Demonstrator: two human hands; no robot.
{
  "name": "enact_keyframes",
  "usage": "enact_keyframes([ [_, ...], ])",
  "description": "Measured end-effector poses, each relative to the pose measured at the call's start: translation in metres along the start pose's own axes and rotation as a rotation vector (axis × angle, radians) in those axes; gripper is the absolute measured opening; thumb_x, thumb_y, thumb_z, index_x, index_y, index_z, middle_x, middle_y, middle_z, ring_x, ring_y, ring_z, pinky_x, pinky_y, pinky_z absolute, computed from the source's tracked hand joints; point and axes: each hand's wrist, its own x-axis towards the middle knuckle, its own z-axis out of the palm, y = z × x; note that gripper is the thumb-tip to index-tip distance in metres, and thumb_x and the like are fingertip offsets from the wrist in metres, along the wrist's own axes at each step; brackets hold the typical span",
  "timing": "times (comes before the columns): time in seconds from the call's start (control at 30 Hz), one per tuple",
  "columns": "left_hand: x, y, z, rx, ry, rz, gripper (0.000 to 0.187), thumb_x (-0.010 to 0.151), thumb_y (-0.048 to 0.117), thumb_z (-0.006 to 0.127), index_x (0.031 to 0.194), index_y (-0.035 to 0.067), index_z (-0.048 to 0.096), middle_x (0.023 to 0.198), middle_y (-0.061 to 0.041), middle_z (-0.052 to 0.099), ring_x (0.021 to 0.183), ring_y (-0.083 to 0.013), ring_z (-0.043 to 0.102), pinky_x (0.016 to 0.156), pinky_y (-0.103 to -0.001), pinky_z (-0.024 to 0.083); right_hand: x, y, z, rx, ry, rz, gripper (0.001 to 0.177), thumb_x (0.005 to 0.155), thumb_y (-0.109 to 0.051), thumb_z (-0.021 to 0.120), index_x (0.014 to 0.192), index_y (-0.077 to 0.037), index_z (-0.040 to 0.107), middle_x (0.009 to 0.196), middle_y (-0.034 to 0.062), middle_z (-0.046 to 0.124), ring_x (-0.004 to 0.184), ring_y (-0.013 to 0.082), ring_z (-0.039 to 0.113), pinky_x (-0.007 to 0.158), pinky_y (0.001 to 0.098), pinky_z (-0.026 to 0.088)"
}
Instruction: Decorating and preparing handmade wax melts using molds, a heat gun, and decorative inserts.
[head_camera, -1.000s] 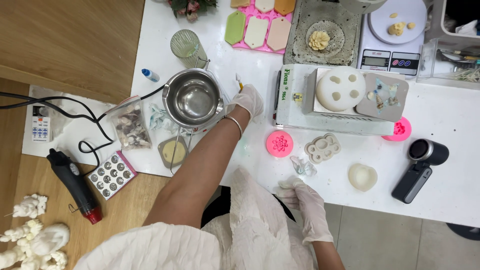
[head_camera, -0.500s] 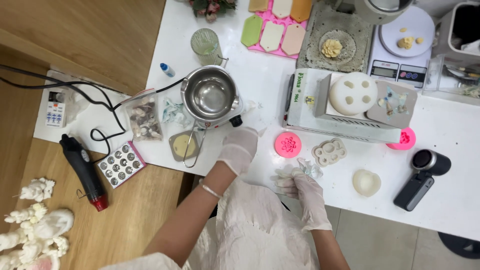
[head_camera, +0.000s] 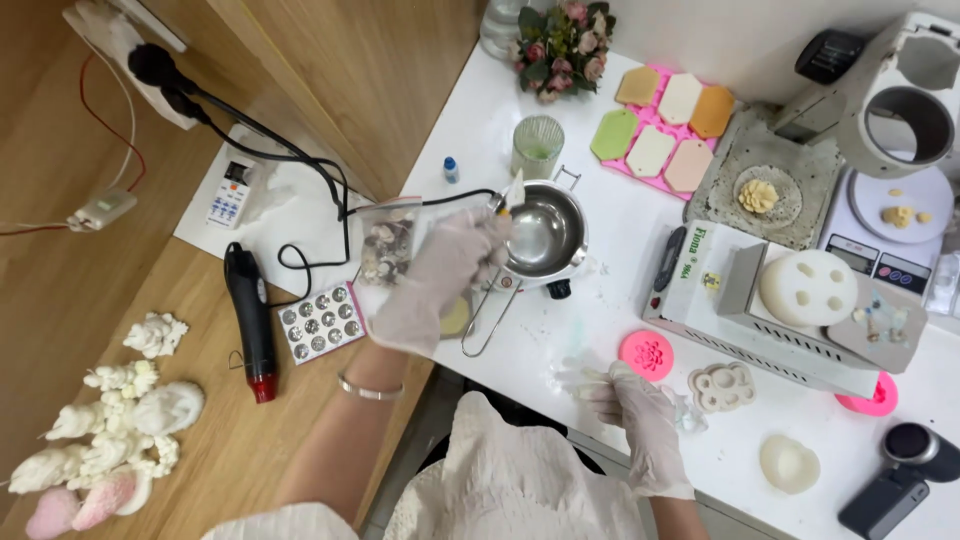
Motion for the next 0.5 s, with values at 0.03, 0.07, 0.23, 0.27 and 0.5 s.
enact_keyframes([
  [0.03, 0.016, 0.017, -0.007, 0.088, 0.026, 0.027, 0.02, 0.099, 0.021, 0.061, 0.098, 0.006, 0.073, 0.068, 0.002, 0.062, 0.051, -0.0037, 0.046, 0.045, -0.02, 0.038, 0.005, 0.002, 0.001, -0.003, 0.036, 0.009, 0.044, 0.099, -0.039, 0.06, 0.099, 0.002, 0.076, 0.083, 0.0139, 0.076, 0.068, 0.021, 0.068, 0.068, 0.0349, 0.056],
  [0.07, 0.057, 0.004, -0.022, 0.093, 0.016, 0.035, 0.02, 0.099, 0.021, 0.061, 0.098, 0.006, 0.073, 0.068, 0.002, 0.062, 0.051, -0.0037, 0.046, 0.045, -0.02, 0.038, 0.001, 0.003, 0.001, 0.007, 0.045, 0.003, 0.044, 0.099, -0.039, 0.06, 0.099, 0.002, 0.076, 0.083, 0.0139, 0.076, 0.068, 0.021, 0.068, 0.068, 0.0349, 0.056],
  [0.23, 0.198, -0.015, -0.047, 0.42, 0.042, 0.207, 0.022, 0.098, 0.021, 0.061, 0.104, 0.002, 0.072, 0.078, -0.004, 0.069, 0.063, -0.0111, 0.059, 0.059, -0.029, 0.051, -0.013, 0.021, -0.008, 0.097, 0.122, 0.065, 0.047, 0.099, -0.04, 0.06, 0.101, 0.004, 0.074, 0.084, 0.014, 0.077, 0.073, 0.0209, 0.068, 0.074, 0.0333, 0.056],
  [0.27, 0.209, -0.013, -0.045, 0.425, 0.022, 0.207, 0.022, 0.098, 0.021, 0.061, 0.104, 0.002, 0.072, 0.078, -0.004, 0.069, 0.063, -0.0111, 0.059, 0.059, -0.029, 0.051, -0.013, 0.024, -0.011, 0.109, 0.138, 0.07, 0.047, 0.099, -0.04, 0.06, 0.101, 0.004, 0.074, 0.084, 0.014, 0.077, 0.073, 0.0209, 0.068, 0.074, 0.0333, 0.056],
  [0.5, 0.24, -0.032, -0.033, 1.183, 0.105, 0.459, 0.021, 0.093, 0.025, 0.07, 0.1, 0.006, 0.075, 0.096, -0.023, 0.071, 0.092, -0.0423, 0.069, 0.081, -0.049, 0.056, -0.015, 0.05, -0.02, 0.168, 0.318, 0.214, 0.045, 0.1, -0.039, 0.061, 0.105, 0.005, 0.074, 0.085, 0.0148, 0.075, 0.075, 0.023, 0.07, 0.075, 0.0354, 0.056],
])
